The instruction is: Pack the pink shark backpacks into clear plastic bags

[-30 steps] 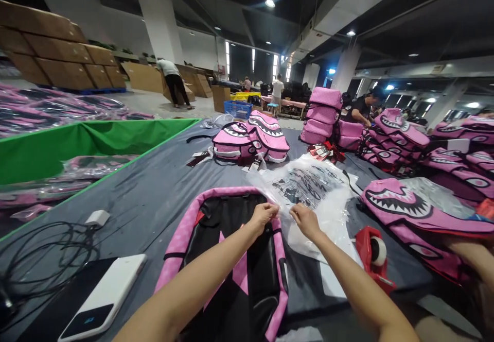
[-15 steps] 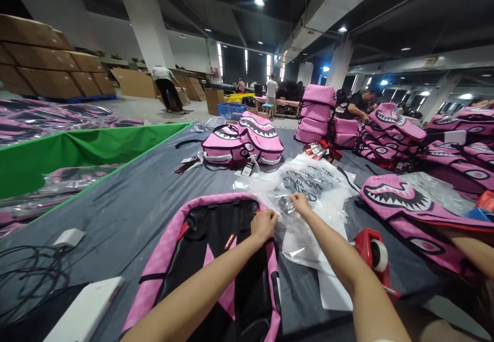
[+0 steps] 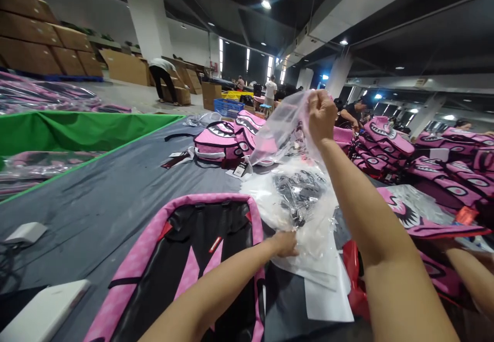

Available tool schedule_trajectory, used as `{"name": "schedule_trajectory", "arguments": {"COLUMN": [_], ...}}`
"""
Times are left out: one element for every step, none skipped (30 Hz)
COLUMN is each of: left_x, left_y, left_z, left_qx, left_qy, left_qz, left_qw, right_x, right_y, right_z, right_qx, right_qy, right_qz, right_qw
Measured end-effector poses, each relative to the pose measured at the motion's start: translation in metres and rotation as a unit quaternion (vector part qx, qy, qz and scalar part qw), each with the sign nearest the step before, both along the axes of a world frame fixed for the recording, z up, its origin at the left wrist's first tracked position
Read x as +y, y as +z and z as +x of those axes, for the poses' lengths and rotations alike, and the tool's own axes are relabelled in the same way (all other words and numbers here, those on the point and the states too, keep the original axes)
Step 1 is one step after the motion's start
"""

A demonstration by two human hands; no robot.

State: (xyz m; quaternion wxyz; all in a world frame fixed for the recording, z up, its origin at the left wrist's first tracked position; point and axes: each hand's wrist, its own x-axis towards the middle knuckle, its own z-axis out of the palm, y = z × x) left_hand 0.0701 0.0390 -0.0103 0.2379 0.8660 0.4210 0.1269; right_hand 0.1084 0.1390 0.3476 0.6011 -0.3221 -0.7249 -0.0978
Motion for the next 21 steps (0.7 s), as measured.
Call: {"name": "schedule_trajectory", "arguments": {"left_x": [-0.008,-0.016,-0.026,-0.036,-0.047,-0.06,-0.073,-0.088,-0.102,-0.117,-0.131,-0.144,-0.156,-0.166,-0.173,-0.179,-0.183,-0.185,-0.187,-0.187,-0.188], "left_y": [0.002,0.004,0.008,0.012,0.017,0.022,0.028,0.033,0.038,0.042,0.046,0.049,0.052,0.053,0.054,0.054,0.053,0.051,0.048,0.045,0.041], "left_z": [-0.009,-0.021,-0.036,-0.053,-0.072,-0.092,-0.111,-0.129,-0.145,-0.159,-0.169,-0.177,-0.182,-0.185,-0.187,-0.189,-0.19,-0.192,-0.195,-0.198,-0.202], "left_qx": [-0.039,-0.084,-0.131,-0.176,-0.213,-0.261,-0.329,-0.414,-0.501,-0.576,-0.628,-0.651,-0.645,-0.626,-0.604,-0.583,-0.564,-0.546,-0.527,-0.504,-0.475], "left_qy": [0.013,0.025,0.038,0.049,0.059,0.069,0.084,0.103,0.127,0.157,0.192,0.231,0.269,0.303,0.329,0.349,0.362,0.37,0.375,0.377,0.382], "left_qz": [-0.011,-0.024,-0.037,-0.05,-0.06,-0.078,-0.107,-0.144,-0.182,-0.214,-0.232,-0.23,-0.206,-0.172,-0.133,-0.095,-0.062,-0.036,-0.017,-0.008,-0.006], "left_qw": [0.999,0.996,0.99,0.982,0.973,0.96,0.934,0.893,0.836,0.773,0.717,0.686,0.685,0.698,0.714,0.728,0.74,0.751,0.763,0.777,0.793], "right_x": [-0.016,-0.032,-0.048,-0.064,-0.08,-0.096,-0.112,-0.127,-0.142,-0.156,-0.169,-0.18,-0.189,-0.196,-0.202,-0.205,-0.205,-0.204,-0.201,-0.196,-0.19], "right_y": [-0.009,-0.023,-0.041,-0.063,-0.086,-0.112,-0.136,-0.16,-0.182,-0.201,-0.218,-0.231,-0.242,-0.251,-0.258,-0.263,-0.266,-0.268,-0.269,-0.268,-0.267], "right_z": [-0.011,-0.02,-0.027,-0.033,-0.038,-0.042,-0.045,-0.048,-0.05,-0.052,-0.054,-0.055,-0.057,-0.059,-0.062,-0.064,-0.066,-0.069,-0.072,-0.075,-0.078], "right_qx": [-0.011,-0.036,-0.073,-0.122,-0.165,-0.193,-0.211,-0.216,-0.214,-0.207,-0.195,-0.181,-0.166,-0.152,-0.143,-0.137,-0.134,-0.129,-0.12,-0.101,-0.065], "right_qy": [0.054,0.105,0.152,0.191,0.221,0.243,0.256,0.265,0.269,0.269,0.268,0.264,0.261,0.265,0.279,0.302,0.329,0.353,0.369,0.37,0.352], "right_qz": [-0.019,-0.063,-0.124,-0.193,-0.253,-0.291,-0.309,-0.319,-0.328,-0.337,-0.35,-0.366,-0.387,-0.415,-0.452,-0.492,-0.53,-0.56,-0.58,-0.59,-0.59], "right_qw": [0.998,0.992,0.978,0.955,0.927,0.905,0.891,0.884,0.88,0.878,0.876,0.874,0.868,0.857,0.835,0.805,0.77,0.738,0.716,0.71,0.724]}}
